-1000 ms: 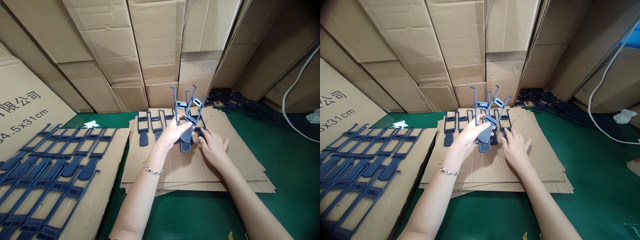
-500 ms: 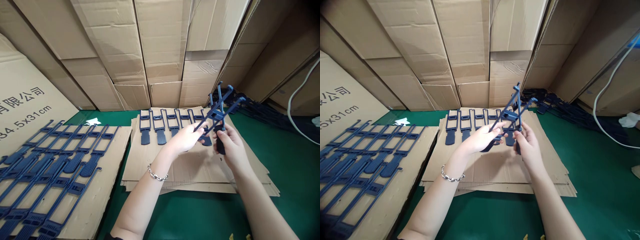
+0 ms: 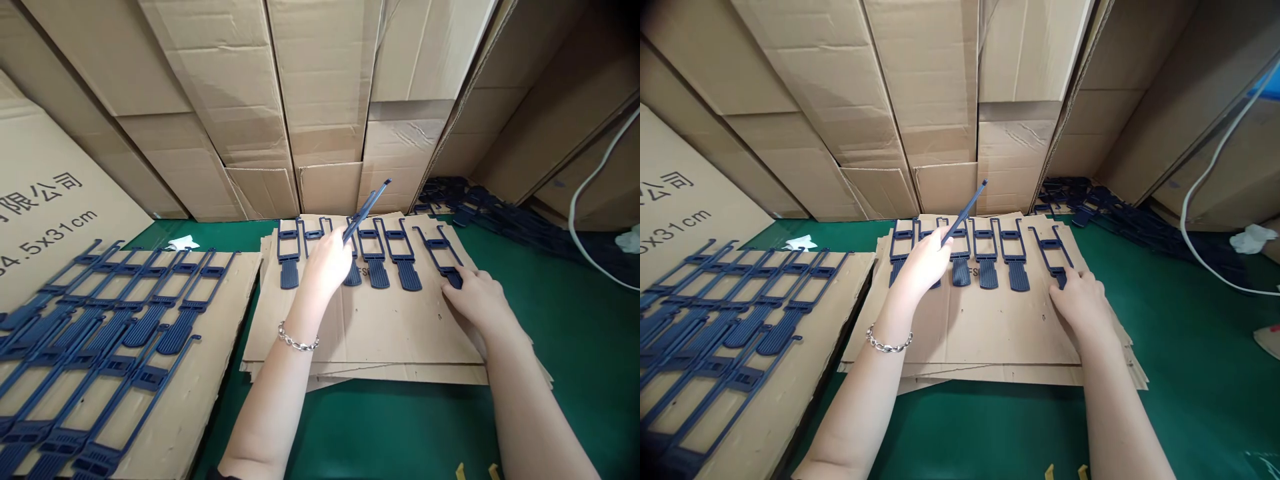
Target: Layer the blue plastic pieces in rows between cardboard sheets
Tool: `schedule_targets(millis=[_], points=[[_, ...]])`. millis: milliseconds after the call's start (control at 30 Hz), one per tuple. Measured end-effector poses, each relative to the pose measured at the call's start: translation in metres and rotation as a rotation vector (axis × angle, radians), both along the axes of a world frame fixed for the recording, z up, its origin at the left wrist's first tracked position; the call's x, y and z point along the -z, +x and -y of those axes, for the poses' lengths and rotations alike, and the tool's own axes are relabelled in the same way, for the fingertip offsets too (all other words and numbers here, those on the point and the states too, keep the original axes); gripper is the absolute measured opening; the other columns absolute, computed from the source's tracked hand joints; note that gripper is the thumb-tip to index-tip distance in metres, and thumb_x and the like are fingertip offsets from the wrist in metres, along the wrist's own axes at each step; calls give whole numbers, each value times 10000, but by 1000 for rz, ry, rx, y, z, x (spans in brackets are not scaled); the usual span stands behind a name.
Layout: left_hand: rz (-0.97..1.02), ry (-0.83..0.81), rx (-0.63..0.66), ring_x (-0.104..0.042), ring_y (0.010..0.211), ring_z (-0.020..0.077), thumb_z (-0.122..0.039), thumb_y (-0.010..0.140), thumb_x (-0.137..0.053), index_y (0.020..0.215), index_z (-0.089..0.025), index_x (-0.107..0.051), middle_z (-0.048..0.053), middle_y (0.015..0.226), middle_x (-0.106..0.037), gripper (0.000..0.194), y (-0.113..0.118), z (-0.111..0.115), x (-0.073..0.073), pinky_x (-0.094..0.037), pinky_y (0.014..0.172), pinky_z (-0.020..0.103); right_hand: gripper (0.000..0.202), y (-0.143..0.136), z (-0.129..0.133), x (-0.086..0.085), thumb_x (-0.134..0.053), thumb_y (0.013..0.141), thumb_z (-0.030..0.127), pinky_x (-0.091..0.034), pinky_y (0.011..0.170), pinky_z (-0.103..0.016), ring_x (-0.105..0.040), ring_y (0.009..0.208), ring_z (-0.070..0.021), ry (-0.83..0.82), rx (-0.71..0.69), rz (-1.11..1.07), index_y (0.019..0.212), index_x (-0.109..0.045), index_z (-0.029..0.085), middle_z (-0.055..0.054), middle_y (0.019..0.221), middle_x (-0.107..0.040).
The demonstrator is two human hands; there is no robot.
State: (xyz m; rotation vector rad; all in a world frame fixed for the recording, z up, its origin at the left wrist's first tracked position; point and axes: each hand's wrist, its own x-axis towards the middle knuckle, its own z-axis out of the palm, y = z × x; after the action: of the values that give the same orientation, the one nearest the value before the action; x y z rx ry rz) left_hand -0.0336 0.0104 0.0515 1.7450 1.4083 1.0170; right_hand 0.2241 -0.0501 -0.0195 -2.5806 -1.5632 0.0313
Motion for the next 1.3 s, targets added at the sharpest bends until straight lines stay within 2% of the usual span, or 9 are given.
schedule_targets(millis=[200, 367, 600, 733, 833, 900, 967, 1100, 1300], points=[[50, -7, -23, -493, 961, 277, -249, 708, -573, 1035, -209, -574, 95, 975, -563, 330, -2, -8, 7, -311, 938, 401, 592, -3, -2, -1, -401, 775, 317, -346, 953, -400, -386, 1158, -303, -63, -125, -9, 1315, -400, 76, -147, 1271, -425], [147, -8, -1, -507, 663, 157, -250, 742, -534, 1107, -233, -528, 30, 811, -550, 366, -2, -15, 6, -409, 800, 326, 564, -12, 1, -8, -396, 781, 238, -325, 995, -365, -362, 1197, -262, -33, -167, -62, 1323, -388, 84, -124, 1323, -375], [505, -6, -38, -521, 816, 148, -226, 703, -594, 1082, -252, -556, 27, 890, -565, 382, 0, -18, 5, -399, 828, 270, 504, -13, -3, -4, -372, 789, 184, -357, 981, -389, -412, 1155, -262, 92, -184, -156, 1274, -448, 74, -125, 1274, -431], [515, -15, -21, -522, 808, 139, -225, 710, -589, 1109, -246, -540, 31, 900, -565, 402, 2, -19, 6, -412, 791, 252, 496, -19, -6, -2, -374, 813, 210, -348, 986, -386, -383, 1186, -265, 95, -168, -153, 1285, -434, 70, -149, 1294, -402], [451, -10, -12, -519, 756, 132, -256, 742, -557, 1156, -258, -505, 28, 895, -567, 417, 2, -20, 9, -418, 740, 250, 472, -31, -4, -1, -328, 866, 283, -280, 993, -506, -281, 1251, -289, 89, -185, -105, 1312, -410, 154, -117, 1388, -266], [433, -10, -12, -522, 770, 135, -269, 750, -550, 1170, -265, -493, 27, 898, -568, 424, 2, -20, 9, -416, 748, 253, 448, -40, -2, -1, -265, 894, 323, -177, 952, -644, -196, 1283, -305, 63, -256, -59, 1319, -391, 264, -43, 1427, -178], [440, -13, -11, -526, 818, 141, -272, 750, -553, 1170, -268, -494, 27, 904, -569, 425, 1, -20, 10, -411, 784, 258, 431, -47, 1, 0, -224, 905, 355, -76, 898, -718, -147, 1296, -311, 29, -324, -28, 1299, -397, 340, 15, 1432, -152], [501, -26, 4, -522, 838, 142, -251, 729, -583, 1144, -259, -516, 28, 896, -560, 421, 2, -20, 9, -417, 798, 257, 443, -53, 4, 1, -233, 894, 449, -1, 886, -725, -153, 1289, -326, -25, -371, -25, 1272, -438, 340, 11, 1423, -189], [536, -74, 27, -528, 818, 140, -247, 731, -587, 1145, -222, -507, 41, 903, -560, 423, 4, -18, 6, -436, 684, 218, 469, -53, 4, 1, -284, 873, 501, 23, 891, -714, -160, 1279, -343, -5, -361, -77, 1264, -457, 308, -24, 1411, -229]])
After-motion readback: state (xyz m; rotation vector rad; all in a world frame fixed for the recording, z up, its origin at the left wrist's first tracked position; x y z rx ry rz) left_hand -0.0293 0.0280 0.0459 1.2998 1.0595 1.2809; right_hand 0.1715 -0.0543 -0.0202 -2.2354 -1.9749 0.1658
